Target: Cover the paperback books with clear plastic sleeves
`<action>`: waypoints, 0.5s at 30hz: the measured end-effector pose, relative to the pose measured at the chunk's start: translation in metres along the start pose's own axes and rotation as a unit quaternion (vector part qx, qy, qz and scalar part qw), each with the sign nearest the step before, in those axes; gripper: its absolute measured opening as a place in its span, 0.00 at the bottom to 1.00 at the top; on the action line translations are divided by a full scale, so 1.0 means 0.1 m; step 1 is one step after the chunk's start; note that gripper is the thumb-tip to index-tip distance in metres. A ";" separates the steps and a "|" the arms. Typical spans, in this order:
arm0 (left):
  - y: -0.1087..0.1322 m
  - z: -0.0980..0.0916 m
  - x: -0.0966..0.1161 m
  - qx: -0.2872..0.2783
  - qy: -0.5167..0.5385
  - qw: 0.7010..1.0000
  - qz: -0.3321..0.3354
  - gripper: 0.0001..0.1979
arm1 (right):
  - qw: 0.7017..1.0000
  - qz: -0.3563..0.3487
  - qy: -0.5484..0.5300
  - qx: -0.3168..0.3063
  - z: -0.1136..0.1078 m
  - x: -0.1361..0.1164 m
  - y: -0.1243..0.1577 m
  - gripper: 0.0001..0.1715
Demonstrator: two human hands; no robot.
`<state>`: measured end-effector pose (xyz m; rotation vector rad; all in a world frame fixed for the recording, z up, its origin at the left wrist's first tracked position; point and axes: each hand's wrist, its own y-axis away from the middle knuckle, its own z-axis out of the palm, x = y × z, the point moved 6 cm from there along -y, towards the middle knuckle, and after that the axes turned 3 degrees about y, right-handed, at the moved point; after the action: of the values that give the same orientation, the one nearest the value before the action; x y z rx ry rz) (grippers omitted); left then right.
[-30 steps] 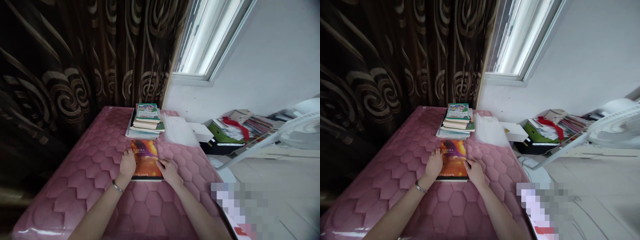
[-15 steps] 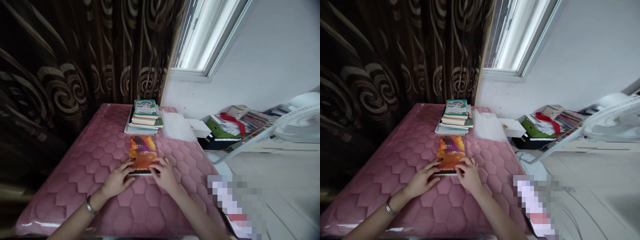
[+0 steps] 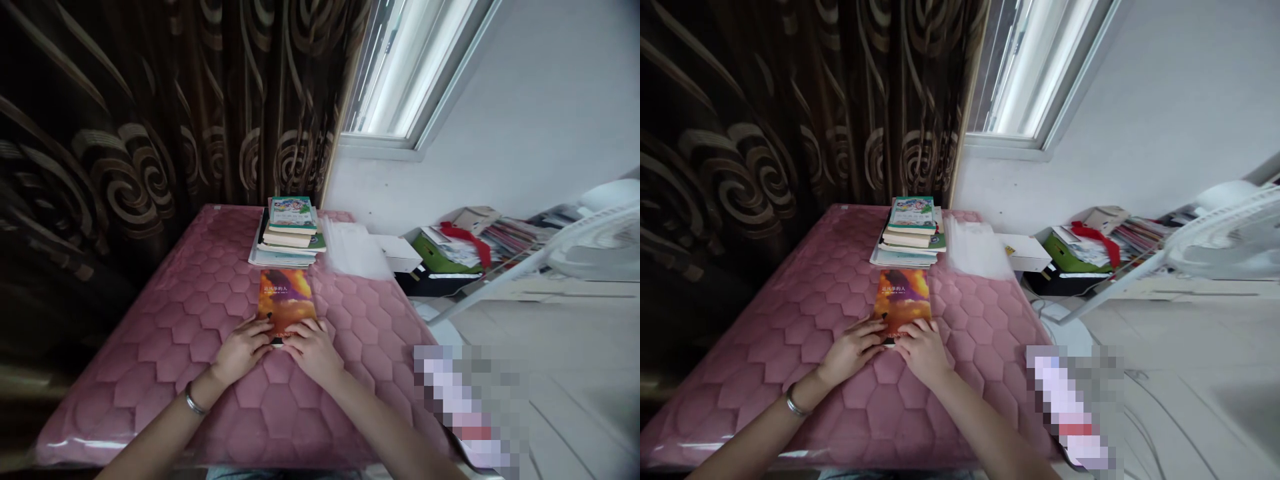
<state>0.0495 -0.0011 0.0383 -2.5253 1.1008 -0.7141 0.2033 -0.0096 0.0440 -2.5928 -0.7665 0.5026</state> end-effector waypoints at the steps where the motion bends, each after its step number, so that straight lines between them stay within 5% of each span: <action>1: 0.00 0.00 0.00 0.002 0.004 1.000 -0.002 0.07 | 1.000 0.006 -0.002 0.008 -0.03 0.04 0.03 0.05; 15: -0.09 0.04 -0.17 -0.006 0.054 0.998 -0.037 0.08 | 0.998 0.059 -0.002 0.034 -0.23 0.58 0.30 0.08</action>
<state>0.0473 0.0176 0.0333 -2.5768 1.0532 -0.8747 0.2719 -0.0054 0.0365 -2.5849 -0.5882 0.5591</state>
